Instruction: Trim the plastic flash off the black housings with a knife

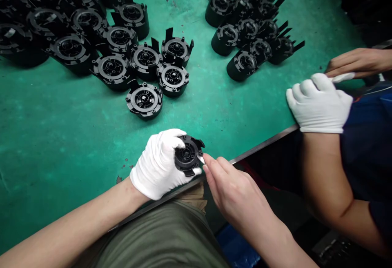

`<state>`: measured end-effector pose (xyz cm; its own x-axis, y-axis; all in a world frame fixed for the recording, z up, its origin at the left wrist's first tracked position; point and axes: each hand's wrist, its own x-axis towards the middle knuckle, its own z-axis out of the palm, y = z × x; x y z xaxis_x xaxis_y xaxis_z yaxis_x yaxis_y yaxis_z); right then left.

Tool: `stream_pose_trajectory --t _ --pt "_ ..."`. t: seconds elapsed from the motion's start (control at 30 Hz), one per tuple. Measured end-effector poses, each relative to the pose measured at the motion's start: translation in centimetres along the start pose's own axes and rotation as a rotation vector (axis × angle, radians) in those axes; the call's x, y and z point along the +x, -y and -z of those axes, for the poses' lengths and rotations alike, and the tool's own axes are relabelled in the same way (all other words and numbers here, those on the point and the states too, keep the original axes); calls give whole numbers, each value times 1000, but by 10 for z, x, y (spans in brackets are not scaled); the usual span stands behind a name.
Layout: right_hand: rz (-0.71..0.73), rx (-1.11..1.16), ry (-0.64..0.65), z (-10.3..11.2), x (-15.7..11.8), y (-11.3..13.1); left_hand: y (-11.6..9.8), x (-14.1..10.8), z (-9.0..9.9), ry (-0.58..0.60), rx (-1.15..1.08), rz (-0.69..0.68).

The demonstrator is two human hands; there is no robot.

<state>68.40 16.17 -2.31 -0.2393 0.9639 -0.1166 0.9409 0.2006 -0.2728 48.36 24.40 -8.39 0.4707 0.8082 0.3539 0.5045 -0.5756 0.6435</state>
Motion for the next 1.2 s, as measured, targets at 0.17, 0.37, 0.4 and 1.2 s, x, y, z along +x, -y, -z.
stream_pose_trajectory --t 0.17,0.37,0.4,1.2 --pt "29 -59 -31 -2 -2 -4 1 1 -1 -2 -5 -10" --pt "67 -42 1 2 0 -7 3 -1 -2 0 -3 -17" --pt "68 -36 7 2 0 -8 4 -2 -2 0 -4 -19" --pt "41 251 -87 6 -7 -21 18 17 16 234 -87 -64"
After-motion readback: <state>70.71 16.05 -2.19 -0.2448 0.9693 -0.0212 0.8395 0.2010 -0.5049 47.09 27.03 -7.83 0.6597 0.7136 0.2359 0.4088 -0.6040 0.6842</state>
